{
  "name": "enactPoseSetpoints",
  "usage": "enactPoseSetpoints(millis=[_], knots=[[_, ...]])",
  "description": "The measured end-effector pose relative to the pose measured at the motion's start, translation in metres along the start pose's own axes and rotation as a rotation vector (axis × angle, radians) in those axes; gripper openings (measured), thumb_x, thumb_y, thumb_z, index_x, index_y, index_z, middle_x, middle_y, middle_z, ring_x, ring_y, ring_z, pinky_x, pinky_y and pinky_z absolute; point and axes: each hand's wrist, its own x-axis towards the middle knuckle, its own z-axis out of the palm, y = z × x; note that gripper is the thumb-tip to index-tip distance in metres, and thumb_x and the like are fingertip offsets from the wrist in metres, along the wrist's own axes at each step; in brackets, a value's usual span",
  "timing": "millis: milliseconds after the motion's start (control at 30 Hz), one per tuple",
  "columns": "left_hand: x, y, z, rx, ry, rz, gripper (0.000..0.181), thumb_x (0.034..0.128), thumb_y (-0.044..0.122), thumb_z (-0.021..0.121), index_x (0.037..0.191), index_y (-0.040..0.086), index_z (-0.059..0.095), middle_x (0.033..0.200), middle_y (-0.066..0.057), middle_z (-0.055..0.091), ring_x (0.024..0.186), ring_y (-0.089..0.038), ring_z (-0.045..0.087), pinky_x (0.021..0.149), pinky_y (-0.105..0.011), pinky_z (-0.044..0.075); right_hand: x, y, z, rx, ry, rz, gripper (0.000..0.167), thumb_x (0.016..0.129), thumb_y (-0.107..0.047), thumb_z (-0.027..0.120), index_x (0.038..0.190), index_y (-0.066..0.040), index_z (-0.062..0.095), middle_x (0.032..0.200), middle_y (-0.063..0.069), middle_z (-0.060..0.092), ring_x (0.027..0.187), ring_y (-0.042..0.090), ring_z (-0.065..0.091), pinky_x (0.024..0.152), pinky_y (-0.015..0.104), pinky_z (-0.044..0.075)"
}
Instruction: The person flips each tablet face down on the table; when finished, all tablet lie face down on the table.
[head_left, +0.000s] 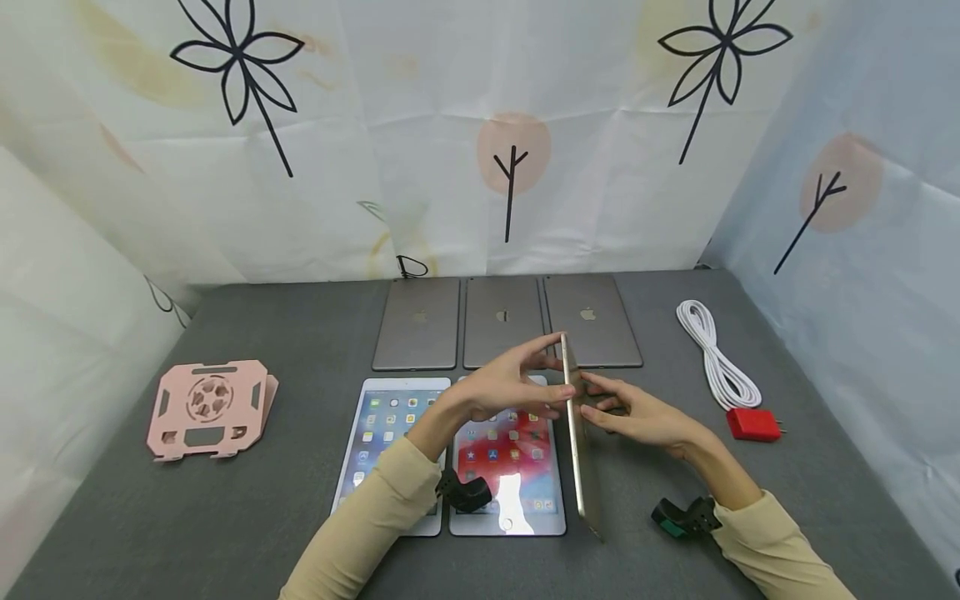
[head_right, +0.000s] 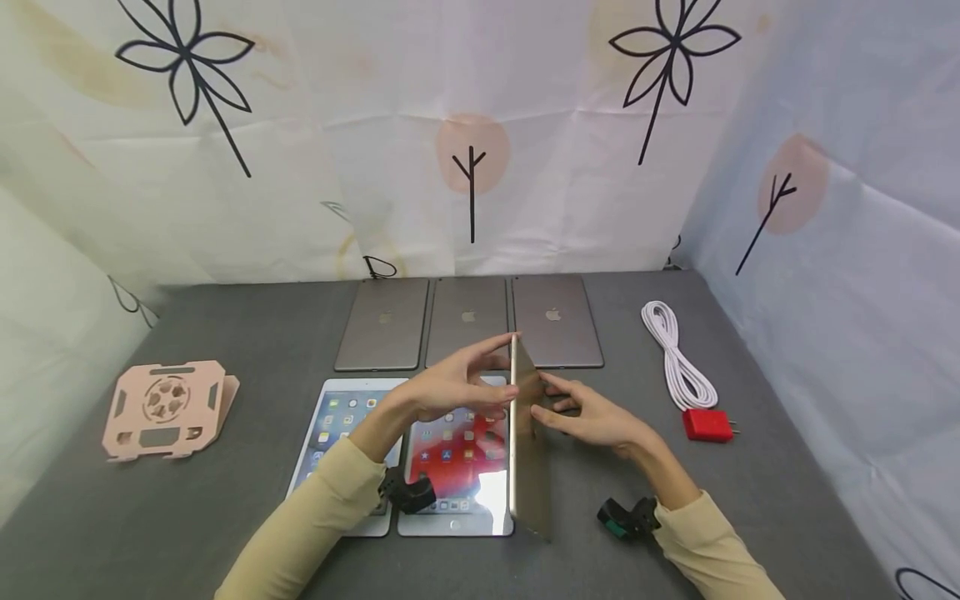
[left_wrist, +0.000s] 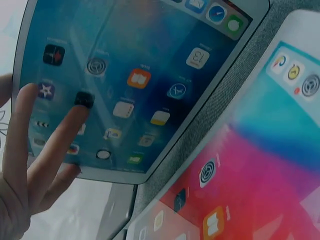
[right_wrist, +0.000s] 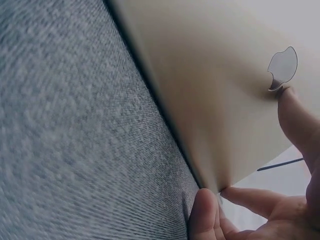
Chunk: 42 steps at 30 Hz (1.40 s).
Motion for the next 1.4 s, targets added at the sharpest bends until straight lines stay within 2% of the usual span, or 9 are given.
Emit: enactPoseSetpoints(millis=[233, 433, 567, 700, 800, 967, 1133, 1267, 1400], knots=[[-0.005, 0.003, 0.002, -0.065, 0.041, -0.001, 0.082, 0.0989, 0.007, 0.064, 0.163, 0.026, 0.018, 0.163, -0.023, 0.029, 0.114, -0.038, 0.071, 0.098, -0.053, 0.055, 0.000, 0.002, 0.000, -0.013, 0.009, 0.002, 0.085, 0.100, -0.040, 0.064, 0.163, -0.003, 0.020, 0.163, 0.026, 0.030, 0.139, 0.044, 0.040, 0.107, 0.059, 0.045], [-0.004, -0.002, 0.001, -0.101, 0.109, 0.003, 0.077, 0.0947, 0.003, 0.067, 0.158, 0.023, 0.028, 0.157, -0.024, 0.038, 0.111, -0.032, 0.070, 0.096, -0.047, 0.058, -0.001, 0.003, 0.001, -0.023, 0.012, -0.004, 0.087, 0.099, -0.039, 0.066, 0.163, -0.003, 0.019, 0.162, 0.027, 0.029, 0.140, 0.046, 0.039, 0.106, 0.058, 0.046], [-0.003, -0.008, -0.001, -0.144, 0.145, -0.004, 0.076, 0.0905, -0.003, 0.067, 0.154, 0.021, 0.033, 0.153, -0.023, 0.045, 0.100, -0.026, 0.070, 0.087, -0.041, 0.061, -0.003, 0.003, 0.001, -0.027, 0.025, 0.016, 0.092, 0.098, -0.040, 0.068, 0.164, -0.005, 0.015, 0.162, 0.028, 0.028, 0.142, 0.047, 0.038, 0.103, 0.055, 0.049], [-0.002, -0.012, -0.003, -0.179, 0.151, 0.002, 0.078, 0.0876, -0.008, 0.066, 0.154, 0.019, 0.033, 0.151, -0.022, 0.048, 0.091, -0.021, 0.071, 0.075, -0.030, 0.062, -0.004, 0.003, -0.002, -0.033, 0.059, 0.027, 0.094, 0.096, -0.040, 0.070, 0.165, -0.007, 0.015, 0.159, 0.030, 0.029, 0.141, 0.049, 0.038, 0.100, 0.053, 0.051], [-0.001, -0.013, -0.003, -0.186, 0.150, 0.012, 0.079, 0.0866, -0.011, 0.065, 0.153, 0.017, 0.033, 0.152, -0.022, 0.048, 0.087, -0.019, 0.072, 0.070, -0.027, 0.062, -0.006, 0.004, -0.005, -0.036, 0.094, 0.026, 0.093, 0.096, -0.038, 0.071, 0.165, -0.008, 0.016, 0.155, 0.032, 0.035, 0.139, 0.049, 0.040, 0.098, 0.053, 0.051], [0.002, -0.015, -0.002, -0.153, 0.141, 0.005, 0.084, 0.0856, -0.014, 0.067, 0.156, 0.012, 0.030, 0.159, -0.020, 0.040, 0.089, -0.020, 0.073, 0.074, -0.033, 0.063, -0.010, 0.009, -0.010, -0.033, 0.137, 0.031, 0.095, 0.094, -0.035, 0.074, 0.164, -0.006, 0.016, 0.146, 0.032, 0.043, 0.134, 0.046, 0.046, 0.099, 0.053, 0.050], [0.007, -0.019, 0.001, -0.081, 0.121, -0.003, 0.087, 0.0849, -0.014, 0.069, 0.159, 0.008, 0.029, 0.160, -0.020, 0.039, 0.102, -0.029, 0.074, 0.082, -0.042, 0.062, -0.015, 0.014, -0.013, -0.027, 0.226, 0.056, 0.098, 0.089, -0.031, 0.081, 0.161, 0.001, 0.023, 0.131, 0.023, 0.047, 0.118, 0.033, 0.047, 0.092, 0.037, 0.047], [0.012, -0.025, 0.003, 0.007, 0.127, -0.003, 0.089, 0.0857, -0.012, 0.071, 0.160, 0.007, 0.027, 0.153, -0.020, 0.045, 0.097, -0.024, 0.075, 0.076, -0.035, 0.062, -0.017, 0.017, -0.015, -0.027, 0.317, 0.049, 0.094, 0.086, -0.025, 0.084, 0.158, 0.004, 0.030, 0.114, 0.015, 0.046, 0.105, 0.025, 0.045, 0.081, 0.026, 0.044], [0.017, -0.032, 0.005, 0.065, 0.156, -0.022, 0.089, 0.0856, -0.010, 0.074, 0.160, 0.007, 0.029, 0.152, -0.021, 0.044, 0.089, -0.015, 0.073, 0.072, -0.033, 0.062, -0.018, 0.017, -0.018, -0.071, 0.365, 0.049, 0.095, 0.084, -0.025, 0.086, 0.156, 0.006, 0.032, 0.113, 0.016, 0.049, 0.104, 0.025, 0.046, 0.078, 0.023, 0.044]])
